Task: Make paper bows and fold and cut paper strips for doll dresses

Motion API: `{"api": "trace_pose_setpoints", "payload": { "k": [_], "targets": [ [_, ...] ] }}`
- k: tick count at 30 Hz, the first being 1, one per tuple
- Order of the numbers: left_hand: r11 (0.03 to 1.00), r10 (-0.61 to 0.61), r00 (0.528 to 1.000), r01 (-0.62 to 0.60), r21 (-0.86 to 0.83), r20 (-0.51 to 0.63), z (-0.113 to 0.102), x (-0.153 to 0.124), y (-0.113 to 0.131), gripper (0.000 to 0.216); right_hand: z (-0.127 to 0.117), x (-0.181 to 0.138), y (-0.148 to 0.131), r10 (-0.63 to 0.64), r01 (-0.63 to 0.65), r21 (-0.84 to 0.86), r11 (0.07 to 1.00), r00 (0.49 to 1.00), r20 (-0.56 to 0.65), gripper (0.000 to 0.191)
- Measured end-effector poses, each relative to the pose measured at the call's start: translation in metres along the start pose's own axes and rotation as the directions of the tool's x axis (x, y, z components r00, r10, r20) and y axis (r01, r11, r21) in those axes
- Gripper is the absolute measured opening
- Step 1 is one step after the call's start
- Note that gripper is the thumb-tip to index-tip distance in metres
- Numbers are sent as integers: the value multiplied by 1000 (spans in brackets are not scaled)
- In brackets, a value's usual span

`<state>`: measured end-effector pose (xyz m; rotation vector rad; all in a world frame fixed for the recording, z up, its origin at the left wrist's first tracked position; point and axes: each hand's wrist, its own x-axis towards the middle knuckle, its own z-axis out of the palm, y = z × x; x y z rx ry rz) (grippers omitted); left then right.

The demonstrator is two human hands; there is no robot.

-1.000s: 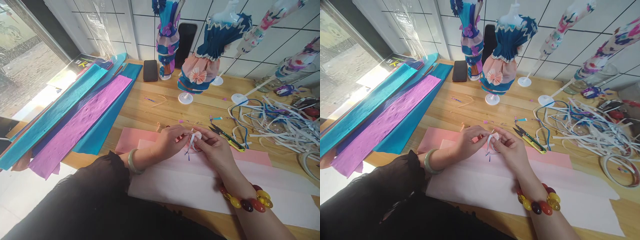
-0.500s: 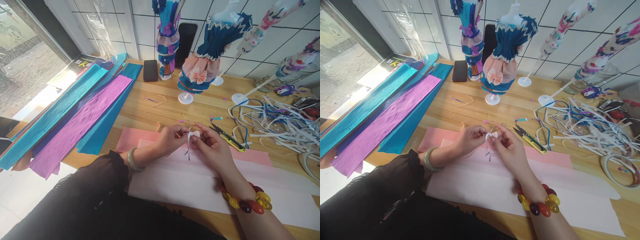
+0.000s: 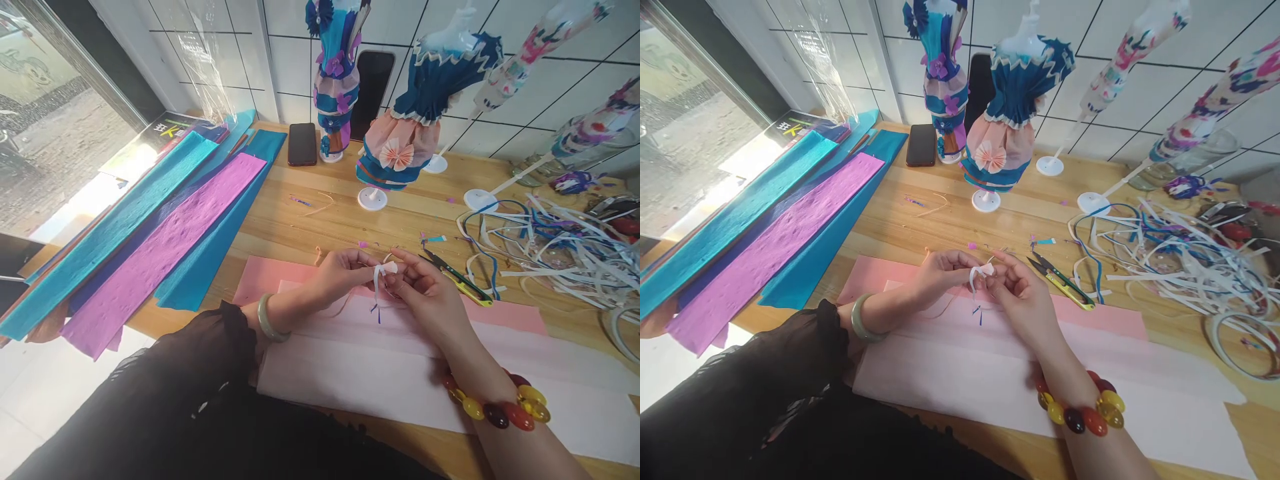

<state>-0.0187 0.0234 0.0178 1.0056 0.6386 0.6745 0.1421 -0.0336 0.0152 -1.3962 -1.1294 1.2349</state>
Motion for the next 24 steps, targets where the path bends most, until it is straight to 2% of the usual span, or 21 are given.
{"api": "trace_pose_setpoints", "payload": {
  "k": [4, 9, 11, 13, 15, 17, 20, 22, 24],
  "targets": [
    [991, -33, 999, 32, -128, -8, -1, 1, -1, 23, 0, 0, -2, 45, -43, 75, 996, 999, -20, 43],
    [960, -87, 994, 68, -272, -60, -1, 1, -3, 26, -1, 1, -3, 69, -62, 64, 996, 991, -116, 40],
    [962, -98, 993, 78, -262, -65, 0, 1, -3, 27, 0, -1, -4, 2, -2, 1, 1000, 982, -191, 36],
    [980, -87, 994, 72, -188, -72, 1, 0, -2, 28, 2, -4, -6, -178, 133, -178, 975, 947, -268, 30],
    [995, -58, 994, 51, -82, -88, 2, -1, -2, 28, 4, -8, -7, -421, 299, -412, 861, 873, -246, 28],
    [1000, -14, 995, 13, -8, -102, 4, -1, -4, 26, 6, -9, -7, -601, 444, -575, 687, 793, -106, 31],
    [997, 57, 995, -53, 49, -86, 6, -2, -11, 19, 6, -8, -6, -684, 570, -657, 493, 721, 112, 36],
    [994, 80, 995, -76, 78, -57, 7, -3, -15, 14, 5, -6, -5, -697, 602, -673, 429, 695, 177, 34],
    [994, 77, 996, -74, 75, -50, 6, -3, -16, 13, 4, -5, -5, -712, 613, -683, 396, 676, 193, 31]
  ]
}}
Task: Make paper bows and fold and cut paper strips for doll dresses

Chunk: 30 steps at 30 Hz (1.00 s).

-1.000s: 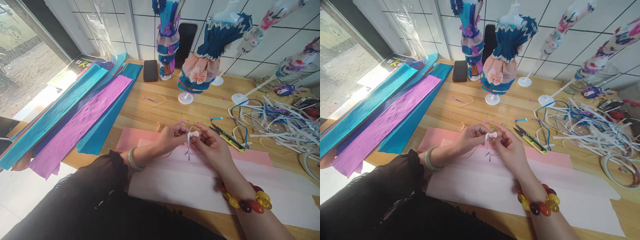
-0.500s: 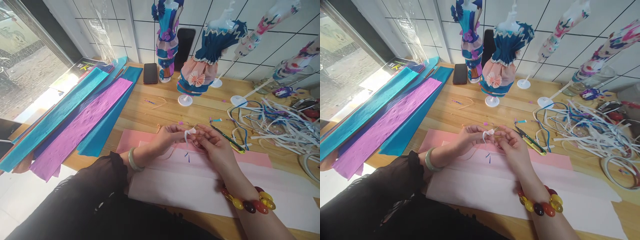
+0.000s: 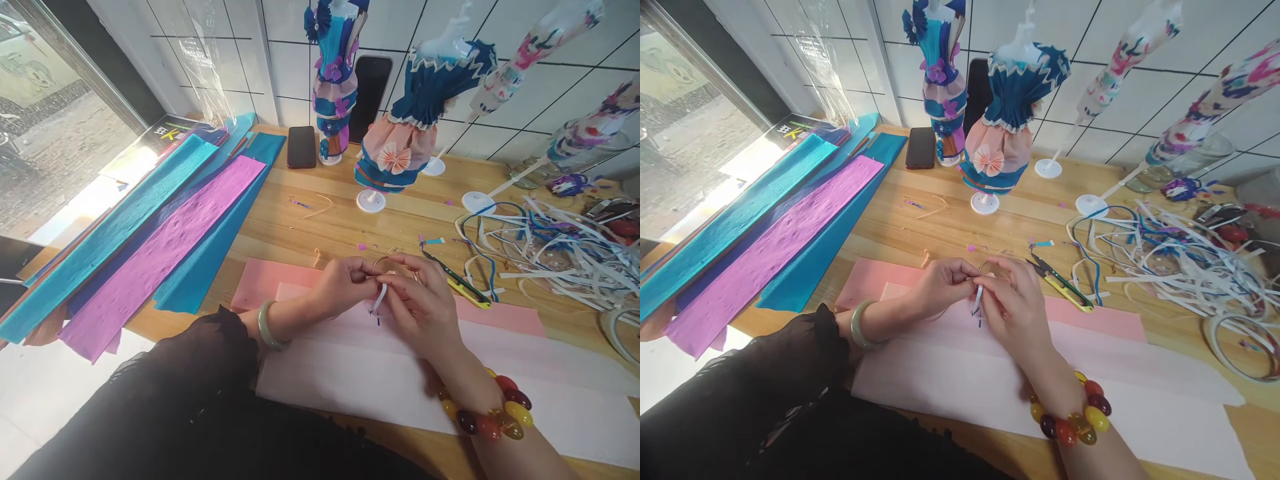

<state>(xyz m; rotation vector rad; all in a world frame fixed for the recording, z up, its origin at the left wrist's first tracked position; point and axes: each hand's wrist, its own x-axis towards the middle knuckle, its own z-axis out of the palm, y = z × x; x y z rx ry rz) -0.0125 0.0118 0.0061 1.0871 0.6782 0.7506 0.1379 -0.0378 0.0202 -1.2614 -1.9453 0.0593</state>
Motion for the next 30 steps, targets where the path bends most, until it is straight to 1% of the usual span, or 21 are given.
{"api": "trace_pose_setpoints", "payload": {
  "k": [4, 8, 10, 12, 17, 22, 24, 27, 29, 30],
  "targets": [
    [994, -65, 997, 62, -92, -27, -5, 3, 5, 17, -2, 1, 0, -29, 29, -15, 999, 1000, 5, 26],
    [967, -101, 995, 100, -235, 10, -11, 6, 7, 21, -2, 1, 0, -23, 24, -16, 1000, 999, 42, 22],
    [954, -90, 995, 95, -285, 31, -12, 7, 5, 22, -2, 0, 1, 6, -5, -10, 1000, 999, 52, 21],
    [950, -80, 996, 84, -301, 28, -13, 7, 3, 20, -1, 0, 2, 47, -48, 12, 999, 997, 67, 21],
    [964, -50, 999, 48, -262, -3, -12, 8, 1, 17, 1, -2, 3, 184, -201, 149, 968, 976, 120, 20],
    [983, -28, 999, 22, -181, -32, -11, 8, 2, 16, -3, 0, 1, 329, -363, 258, 895, 930, 166, 21],
    [986, -23, 999, 18, -166, -28, -11, 8, 3, 15, -2, -1, 1, 411, -442, 310, 842, 897, 163, 17],
    [987, -34, 999, 35, -160, 9, -11, 6, 5, 14, 1, -3, 1, 523, -549, 392, 738, 833, 181, 9],
    [986, -52, 998, 58, -158, 38, -11, 5, 7, 15, 4, -4, 2, 564, -593, 422, 686, 800, 205, 13],
    [986, -58, 997, 64, -157, 48, -11, 5, 8, 15, 5, -5, 2, 571, -601, 423, 678, 793, 213, 16]
  ]
}}
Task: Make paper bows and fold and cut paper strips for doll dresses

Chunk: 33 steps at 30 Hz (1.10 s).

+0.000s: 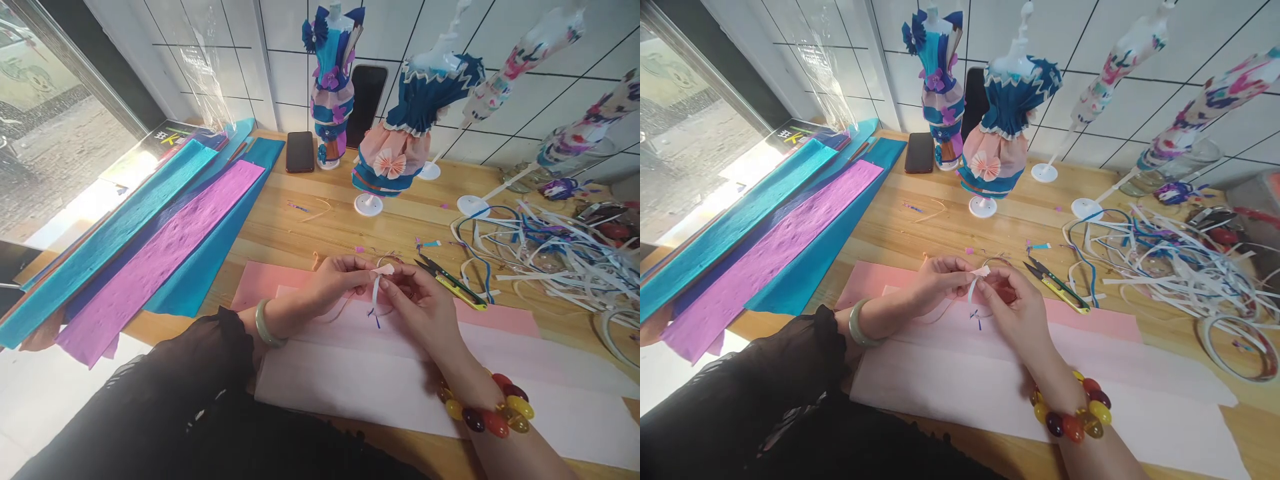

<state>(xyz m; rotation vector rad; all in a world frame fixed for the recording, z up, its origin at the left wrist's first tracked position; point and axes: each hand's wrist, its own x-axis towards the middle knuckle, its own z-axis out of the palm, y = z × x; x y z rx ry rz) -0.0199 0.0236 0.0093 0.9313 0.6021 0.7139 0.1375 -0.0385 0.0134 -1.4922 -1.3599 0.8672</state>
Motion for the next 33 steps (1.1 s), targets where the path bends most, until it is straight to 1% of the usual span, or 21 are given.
{"api": "trace_pose_setpoints", "payload": {
  "k": [2, 5, 7, 13, 18, 21, 23, 26, 29, 31, 33],
  "targets": [
    [1000, -5, 1000, 5, -3, 8, 1, 0, 1, 17, 0, 1, 0, -24, 24, -26, 999, 1000, -2, 18],
    [1000, -16, 1000, 16, -26, 5, 1, 0, 0, 20, 0, 3, -2, -118, 117, -105, 988, 993, 3, 11],
    [998, -28, 1000, 28, -53, 9, 1, 0, 0, 20, -1, 4, -3, -155, 155, -142, 978, 988, 10, 9],
    [981, -103, 994, 109, -160, 48, -1, 1, -1, 19, -3, 4, -3, -163, 165, -171, 971, 986, 27, 14],
    [955, -170, 980, 189, -228, 99, -2, 2, -1, 19, -5, 4, 1, -99, 106, -143, 984, 994, 51, 16],
    [954, -168, 977, 194, -230, 131, -2, 2, -1, 22, -6, 3, 3, -48, 50, -119, 992, 999, 20, 18],
    [954, -163, 976, 194, -228, 146, -2, 1, 0, 23, -6, 3, 3, 16, -17, -86, 996, 1000, -11, 18],
    [949, -172, 974, 203, -240, 144, -3, 1, 0, 25, -5, 3, 1, 141, -139, 35, 990, 989, -51, 16],
    [938, -172, 976, 203, -281, 131, -3, 2, -1, 23, -5, 3, -2, 250, -236, 182, 955, 967, -57, 17],
    [933, -176, 977, 204, -297, 120, -3, 3, -1, 21, -5, 3, -3, 276, -257, 229, 939, 960, -55, 18],
    [930, -189, 976, 213, -300, 107, -4, 3, -1, 21, -5, 4, -2, 257, -238, 230, 943, 965, -55, 20]
  ]
}}
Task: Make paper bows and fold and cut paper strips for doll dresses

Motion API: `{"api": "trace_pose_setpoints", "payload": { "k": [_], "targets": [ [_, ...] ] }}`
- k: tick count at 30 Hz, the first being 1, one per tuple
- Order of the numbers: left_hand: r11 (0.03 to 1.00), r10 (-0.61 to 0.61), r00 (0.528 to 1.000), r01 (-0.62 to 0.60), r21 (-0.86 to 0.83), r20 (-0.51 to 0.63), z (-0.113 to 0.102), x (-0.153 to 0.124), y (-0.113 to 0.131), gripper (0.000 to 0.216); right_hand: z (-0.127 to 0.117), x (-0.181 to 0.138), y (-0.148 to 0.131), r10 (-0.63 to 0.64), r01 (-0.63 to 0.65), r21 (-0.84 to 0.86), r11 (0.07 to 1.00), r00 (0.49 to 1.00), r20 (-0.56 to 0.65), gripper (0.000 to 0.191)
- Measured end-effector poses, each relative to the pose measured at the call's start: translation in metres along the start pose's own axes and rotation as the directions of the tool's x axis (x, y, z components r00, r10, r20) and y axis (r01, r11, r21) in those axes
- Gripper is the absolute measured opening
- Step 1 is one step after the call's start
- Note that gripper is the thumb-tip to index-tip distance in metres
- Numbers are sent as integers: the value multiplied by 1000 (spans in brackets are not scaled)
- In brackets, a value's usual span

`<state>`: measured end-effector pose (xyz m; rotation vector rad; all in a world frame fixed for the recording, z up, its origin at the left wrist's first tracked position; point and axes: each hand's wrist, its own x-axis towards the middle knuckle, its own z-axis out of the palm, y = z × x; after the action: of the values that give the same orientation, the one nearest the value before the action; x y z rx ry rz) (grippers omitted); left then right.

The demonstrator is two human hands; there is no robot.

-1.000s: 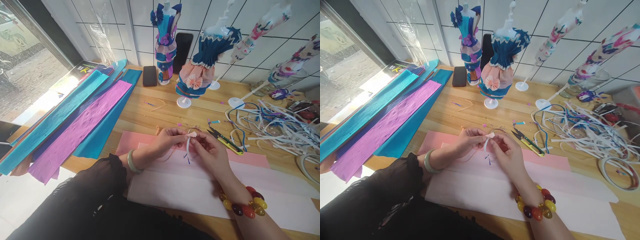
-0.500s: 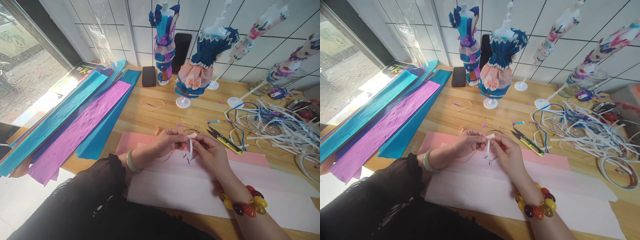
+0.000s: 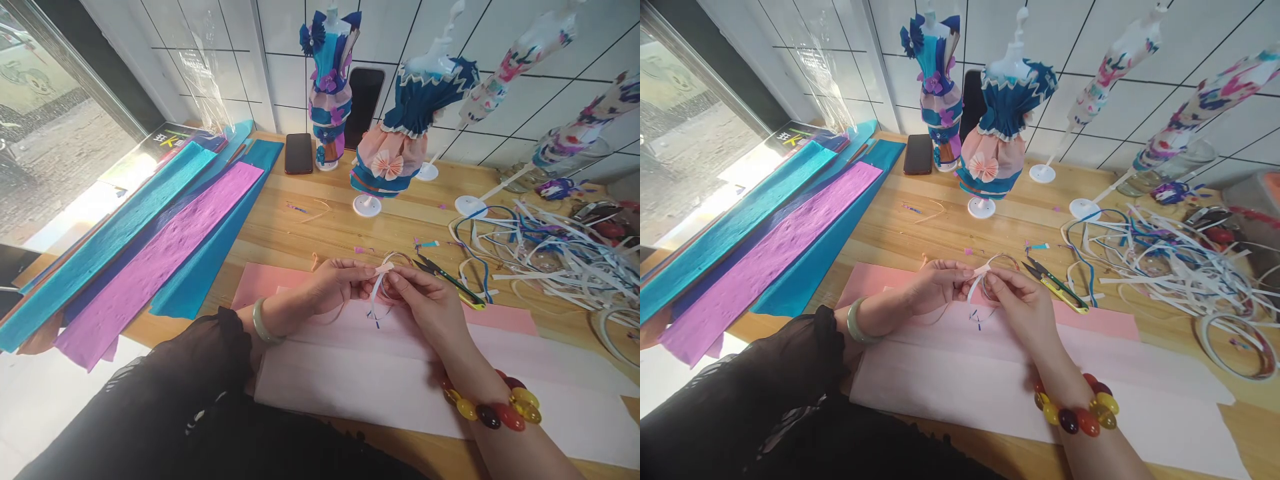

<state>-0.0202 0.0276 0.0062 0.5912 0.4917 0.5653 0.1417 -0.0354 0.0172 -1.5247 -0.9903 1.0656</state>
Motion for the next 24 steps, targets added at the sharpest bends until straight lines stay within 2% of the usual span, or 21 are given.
{"api": "trace_pose_setpoints", "payload": {
  "k": [7, 9, 15, 19, 24],
  "targets": [
    [998, -32, 999, 34, -53, 35, -1, 0, 2, 17, -2, 4, 6, -238, 244, -89, 966, 969, 66, 21],
    [997, -43, 998, 46, -62, 39, -1, 0, 2, 16, -2, 4, 6, -273, 280, -99, 955, 958, 84, 25],
    [995, -63, 998, 65, -76, 31, 0, 0, 4, 13, -1, 0, 3, -118, 119, -20, 993, 991, 56, 37],
    [997, -62, 995, 66, -49, 73, 0, 0, 4, 16, 3, -2, -1, -110, 108, 28, 994, 990, 84, 28],
    [996, -89, 995, 90, -16, 54, 0, 0, 4, 19, 5, -3, -4, -76, 76, 5, 997, 992, 97, 19]
  ]
}}
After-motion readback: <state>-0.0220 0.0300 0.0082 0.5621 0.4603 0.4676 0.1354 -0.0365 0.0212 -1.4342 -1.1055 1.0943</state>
